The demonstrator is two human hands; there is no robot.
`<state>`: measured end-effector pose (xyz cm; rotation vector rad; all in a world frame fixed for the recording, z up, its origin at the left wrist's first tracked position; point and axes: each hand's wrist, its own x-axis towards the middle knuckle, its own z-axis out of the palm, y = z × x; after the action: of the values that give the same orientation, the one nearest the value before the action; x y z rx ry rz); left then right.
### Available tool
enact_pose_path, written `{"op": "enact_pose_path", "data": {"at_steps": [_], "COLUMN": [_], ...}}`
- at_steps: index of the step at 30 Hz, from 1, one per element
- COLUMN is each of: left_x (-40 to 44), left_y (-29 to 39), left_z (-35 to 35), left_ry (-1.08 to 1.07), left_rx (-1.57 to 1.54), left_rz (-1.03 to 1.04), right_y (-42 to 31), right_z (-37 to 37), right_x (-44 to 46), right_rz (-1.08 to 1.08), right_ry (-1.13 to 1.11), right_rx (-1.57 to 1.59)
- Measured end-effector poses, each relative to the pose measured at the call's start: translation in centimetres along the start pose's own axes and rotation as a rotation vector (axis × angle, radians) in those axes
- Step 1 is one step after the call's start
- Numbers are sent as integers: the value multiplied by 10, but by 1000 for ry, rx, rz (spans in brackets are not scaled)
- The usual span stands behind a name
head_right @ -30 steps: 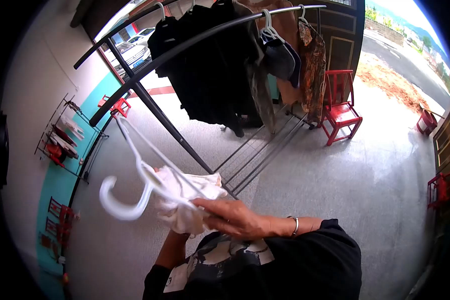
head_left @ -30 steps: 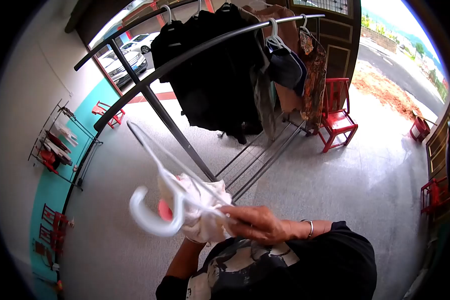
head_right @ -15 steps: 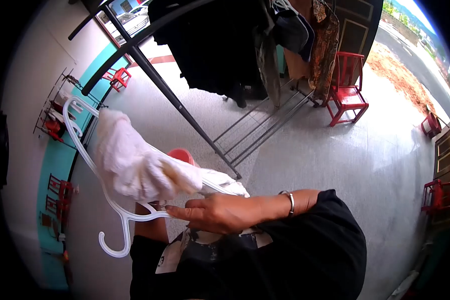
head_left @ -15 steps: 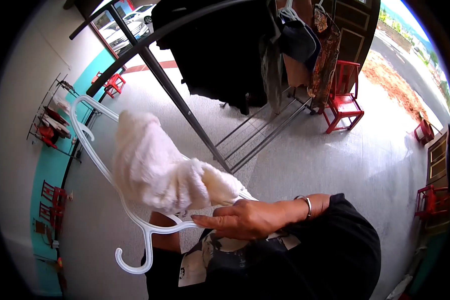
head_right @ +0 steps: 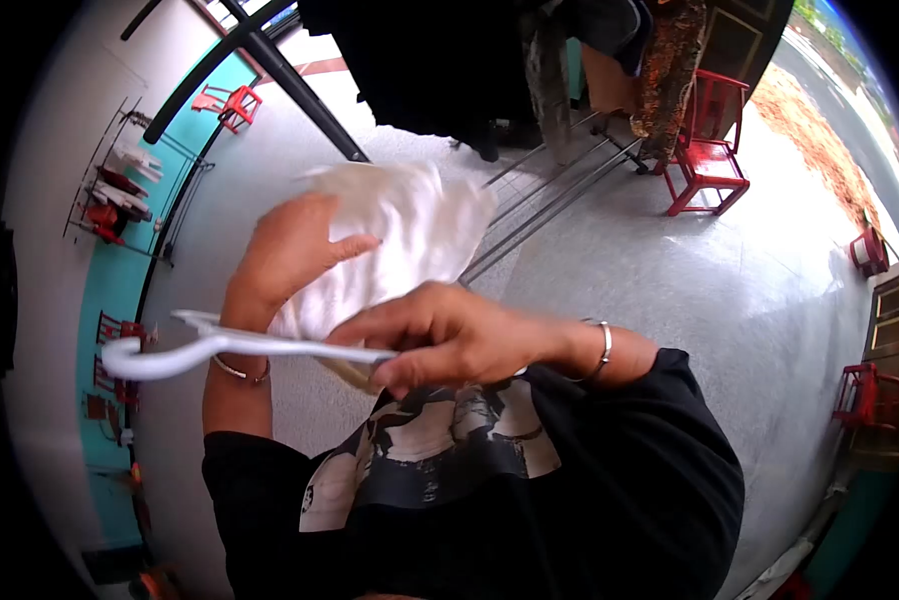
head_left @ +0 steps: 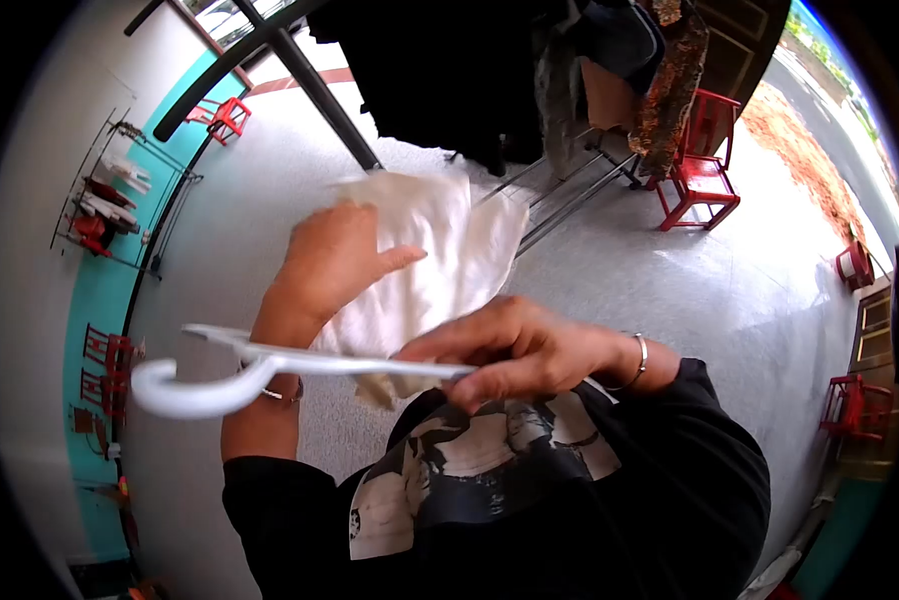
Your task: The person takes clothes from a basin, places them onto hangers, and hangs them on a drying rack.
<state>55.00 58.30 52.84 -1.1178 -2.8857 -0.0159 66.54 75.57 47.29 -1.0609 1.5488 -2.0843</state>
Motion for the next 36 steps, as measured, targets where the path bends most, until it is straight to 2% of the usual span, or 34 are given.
{"op": "enact_pose_path", "data": {"at_steps": [1,2,3,4,7,8,11,13,14,15,17,19,23,24,27,29,31,32,33,35,36], "left_x": [0,-3,-4,4,-37,-47,-83,-102,-102,-95,-79,-67,-61,-59,-49,-47,-51,-51,-53,-47,-41], "left_y": [-2,-8,-11,-9,-62,-66,-41,-31,-19,-10,-11,-20,-50,-56,-60,-52,-66,-78,-62,-77,-71], "left_z": [0,6,6,2,60,74,109,149,158,164,182,186,209,213,200,183,185,203,174,211,189], "left_ry": [-210,-238,-264,-517,156,163,714,843,810,762,688,522,329,236,394,443,402,471,407,372,241], "left_rx": [12,10,7,-213,-266,-162,-103,-360,-558,-926,-1451,-1655,-1657,-1647,-1275,-1323,-1361,-1249,-1439,-1501,-1434], "left_rz": [-74,-89,-97,-361,-94,-227,-205,-226,-321,-408,-442,-428,-310,-378,-177,-217,-222,-145,-306,-252,-177], "right_y": [0,1,4,11,19,19,34,40,38,37,35,29,23,27,22,24,28,39,44,48,47], "right_z": [-4,-8,-13,-21,-30,-29,-27,-27,-26,-24,-21,-18,-28,-27,-32,-35,-44,-46,-47,-51,-53], "right_x": [0,3,8,10,16,15,15,15,17,19,21,25,21,18,8,0,-16,-27,-30,-28,-24], "right_rz": [-15,-49,-34,14,41,61,73,79,88,104,138,161,206,184,236,219,277,283,278,283,293], "right_ry": [47,121,169,183,193,185,225,215,221,234,256,291,350,387,441,476,466,456,478,491,486], "right_rx": [-44,-115,-37,67,209,255,237,208,202,205,210,244,187,179,250,355,220,95,79,167,270]}}
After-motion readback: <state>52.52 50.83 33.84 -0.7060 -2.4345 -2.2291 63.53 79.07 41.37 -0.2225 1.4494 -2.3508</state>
